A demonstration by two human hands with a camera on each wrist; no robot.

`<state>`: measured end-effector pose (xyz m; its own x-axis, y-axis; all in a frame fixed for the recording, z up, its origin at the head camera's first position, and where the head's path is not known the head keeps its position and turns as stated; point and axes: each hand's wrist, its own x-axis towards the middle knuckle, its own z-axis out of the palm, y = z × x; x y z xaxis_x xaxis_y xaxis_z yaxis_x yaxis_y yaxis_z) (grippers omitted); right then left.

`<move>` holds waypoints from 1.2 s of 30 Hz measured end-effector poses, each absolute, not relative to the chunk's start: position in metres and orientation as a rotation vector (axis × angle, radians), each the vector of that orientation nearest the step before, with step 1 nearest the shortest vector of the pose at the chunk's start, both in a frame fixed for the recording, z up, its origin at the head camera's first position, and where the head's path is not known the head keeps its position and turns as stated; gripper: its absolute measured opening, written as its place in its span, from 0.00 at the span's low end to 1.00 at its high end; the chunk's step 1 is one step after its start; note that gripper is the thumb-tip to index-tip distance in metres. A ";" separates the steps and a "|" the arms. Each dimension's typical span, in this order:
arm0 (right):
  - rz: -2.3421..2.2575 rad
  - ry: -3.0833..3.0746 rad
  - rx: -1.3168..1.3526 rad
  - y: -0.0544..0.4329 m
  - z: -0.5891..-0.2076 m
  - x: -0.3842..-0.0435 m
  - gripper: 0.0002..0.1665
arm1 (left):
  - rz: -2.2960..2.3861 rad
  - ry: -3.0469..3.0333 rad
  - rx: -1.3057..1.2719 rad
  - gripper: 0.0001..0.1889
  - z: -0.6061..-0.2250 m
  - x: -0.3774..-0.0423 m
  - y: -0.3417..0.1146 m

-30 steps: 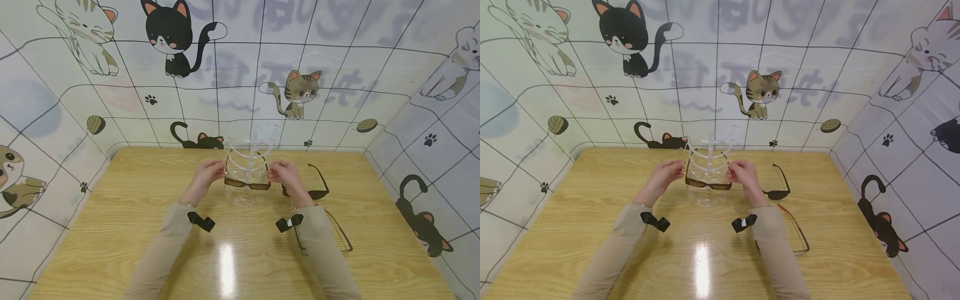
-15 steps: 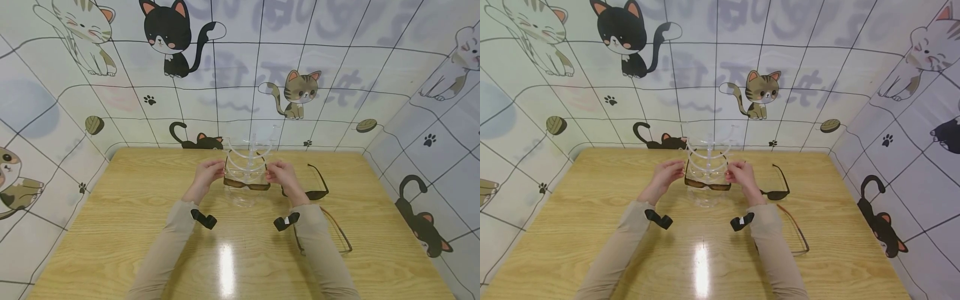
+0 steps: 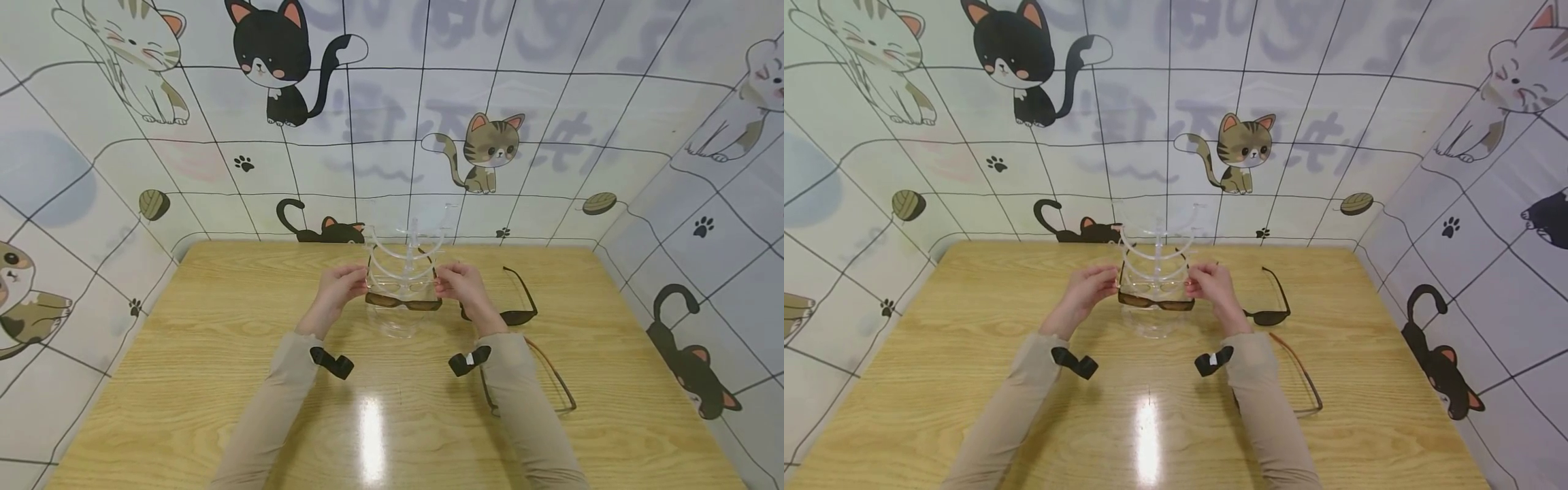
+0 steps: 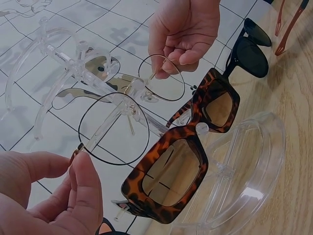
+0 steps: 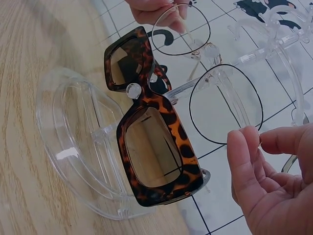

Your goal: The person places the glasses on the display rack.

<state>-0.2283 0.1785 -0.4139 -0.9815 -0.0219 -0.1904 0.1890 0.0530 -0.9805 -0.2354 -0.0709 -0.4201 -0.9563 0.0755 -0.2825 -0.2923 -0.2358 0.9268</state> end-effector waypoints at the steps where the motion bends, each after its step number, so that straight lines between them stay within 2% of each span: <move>1: -2.051 2.164 0.170 0.179 -0.414 -0.228 0.22 | 2.287 1.770 -0.265 0.16 -0.421 -0.235 -0.071; 13: -2.013 2.188 0.185 0.179 -0.413 -0.227 0.21 | 2.296 1.749 -0.272 0.17 -0.421 -0.234 -0.069; 19: -1.953 2.225 0.211 0.181 -0.410 -0.220 0.24 | 2.280 1.811 -0.247 0.18 -0.420 -0.229 -0.074; 28: -1.913 2.316 0.151 0.208 -0.402 -0.192 0.24 | 2.276 1.963 -0.187 0.16 -0.419 -0.208 -0.079; 36: -1.889 2.407 0.072 0.235 -0.397 -0.164 0.21 | 2.202 1.983 -0.004 0.13 -0.423 -0.184 -0.061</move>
